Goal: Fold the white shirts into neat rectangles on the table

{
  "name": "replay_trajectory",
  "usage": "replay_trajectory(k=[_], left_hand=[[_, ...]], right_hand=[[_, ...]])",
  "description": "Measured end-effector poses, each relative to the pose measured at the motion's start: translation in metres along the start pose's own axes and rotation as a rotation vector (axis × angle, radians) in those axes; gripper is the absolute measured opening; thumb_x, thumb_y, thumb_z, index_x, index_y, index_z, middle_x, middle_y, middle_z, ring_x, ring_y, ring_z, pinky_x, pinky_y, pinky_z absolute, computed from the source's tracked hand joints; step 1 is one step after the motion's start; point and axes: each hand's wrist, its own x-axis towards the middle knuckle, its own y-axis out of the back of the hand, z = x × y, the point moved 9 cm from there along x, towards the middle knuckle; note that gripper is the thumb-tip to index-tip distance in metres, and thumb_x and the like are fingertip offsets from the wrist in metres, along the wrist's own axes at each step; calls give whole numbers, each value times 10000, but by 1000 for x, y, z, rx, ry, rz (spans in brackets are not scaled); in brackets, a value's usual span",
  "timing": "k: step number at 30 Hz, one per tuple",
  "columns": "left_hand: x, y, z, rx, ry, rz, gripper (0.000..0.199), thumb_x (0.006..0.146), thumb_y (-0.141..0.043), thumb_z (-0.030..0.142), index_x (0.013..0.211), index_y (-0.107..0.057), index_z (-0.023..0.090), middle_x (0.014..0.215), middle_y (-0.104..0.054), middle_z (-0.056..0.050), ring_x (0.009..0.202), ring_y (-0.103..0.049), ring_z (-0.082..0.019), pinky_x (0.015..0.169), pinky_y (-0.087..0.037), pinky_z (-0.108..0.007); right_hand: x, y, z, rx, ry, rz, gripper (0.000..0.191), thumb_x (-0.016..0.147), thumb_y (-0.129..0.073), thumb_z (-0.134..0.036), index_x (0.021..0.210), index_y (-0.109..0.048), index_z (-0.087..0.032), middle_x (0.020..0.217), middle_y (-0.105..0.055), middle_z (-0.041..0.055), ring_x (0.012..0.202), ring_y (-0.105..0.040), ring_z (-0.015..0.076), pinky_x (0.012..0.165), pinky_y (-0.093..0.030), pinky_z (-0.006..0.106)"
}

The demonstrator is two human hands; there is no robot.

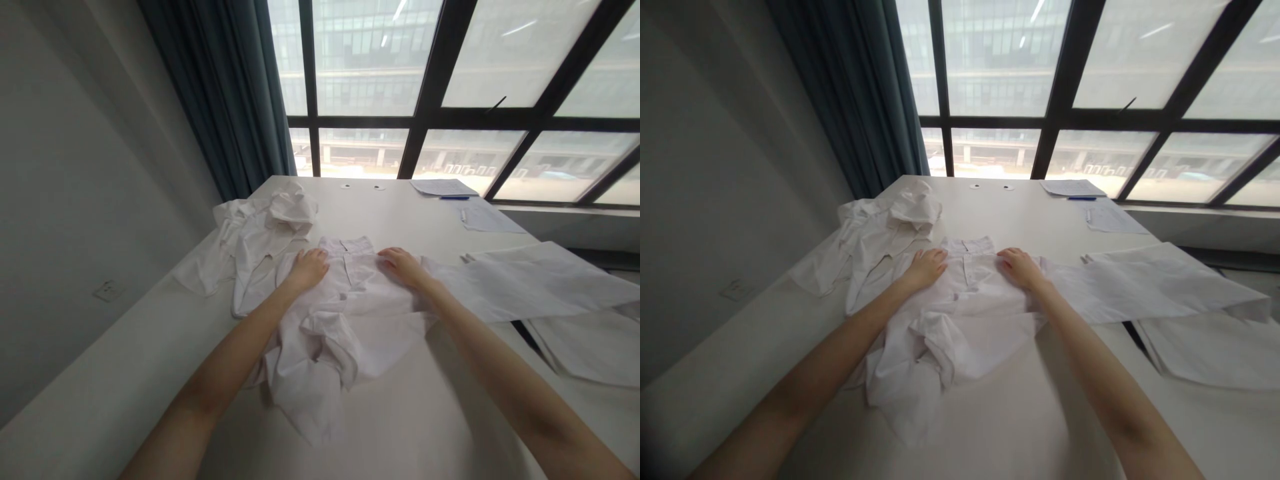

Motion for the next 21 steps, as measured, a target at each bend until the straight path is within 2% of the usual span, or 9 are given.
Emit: replay_trajectory(k=[1,3,5,7,10,13,15,17,21], left_hand=[[4,-7,4,-12,-7,-46,462,965,-373,370,1401,-436,231,1502,-403,-116,1387,-348,-260,1143,-196,-519],[11,-20,7,-29,0,-102,570,955,-367,504,1449,-366,219,1556,-305,-132,1432,-268,-296,1130,-214,-547],[18,-30,5,-61,-3,-147,653,954,-330,561,1497,-272,203,1599,-173,-136,1470,-151,-307,1139,-178,-564],[26,-35,5,-91,-34,-163,666,964,-296,564,1516,-220,200,1610,-116,-129,1481,-93,-294,1152,-145,-559],[36,-32,5,-92,-66,-87,612,971,-326,525,1491,-287,204,1597,-182,-132,1473,-148,-284,1157,-178,-524],[40,-26,7,-79,-54,3,526,981,-353,438,1451,-362,202,1570,-270,-131,1449,-236,-264,1164,-205,-468],[41,-28,8,-78,-55,8,519,983,-356,421,1447,-371,191,1566,-277,-138,1445,-247,-266,1164,-207,-465],[41,-31,7,-79,-63,-16,548,977,-366,452,1455,-363,182,1572,-259,-146,1451,-229,-281,1158,-214,-487],[41,-33,0,-83,-95,-28,545,976,-374,464,1460,-356,214,1579,-250,-122,1456,-222,-269,1153,-224,-496]], right_hand=[[4,-9,-9,9,34,-36,374,942,-431,-324,1275,-586,-258,1338,-593,38,1232,-512,183,1037,-363,304],[8,-24,-15,10,42,-82,451,965,-383,-399,1377,-503,-257,1441,-505,44,1321,-439,208,1081,-329,359],[9,-34,-9,-5,0,-105,521,980,-318,-451,1452,-409,-251,1527,-387,52,1400,-329,252,1118,-267,452],[10,-38,4,-25,-52,-118,559,982,-273,-489,1488,-345,-262,1568,-303,50,1436,-248,283,1130,-212,519],[13,-37,20,-52,-109,-125,577,976,-258,-512,1498,-322,-274,1577,-280,46,1439,-236,294,1130,-194,538],[19,-32,24,-79,-157,-103,567,967,-288,-494,1475,-368,-256,1559,-320,74,1418,-275,317,1113,-214,563],[21,-29,20,-96,-166,-71,543,969,-297,-458,1456,-398,-240,1556,-323,93,1421,-263,320,1113,-198,576],[21,-29,13,-99,-135,-56,512,976,-294,-434,1442,-416,-259,1560,-320,73,1431,-248,290,1126,-186,557],[15,-33,14,-84,-85,-74,506,987,-272,-467,1451,-399,-311,1547,-353,24,1413,-302,255,1116,-254,514]])
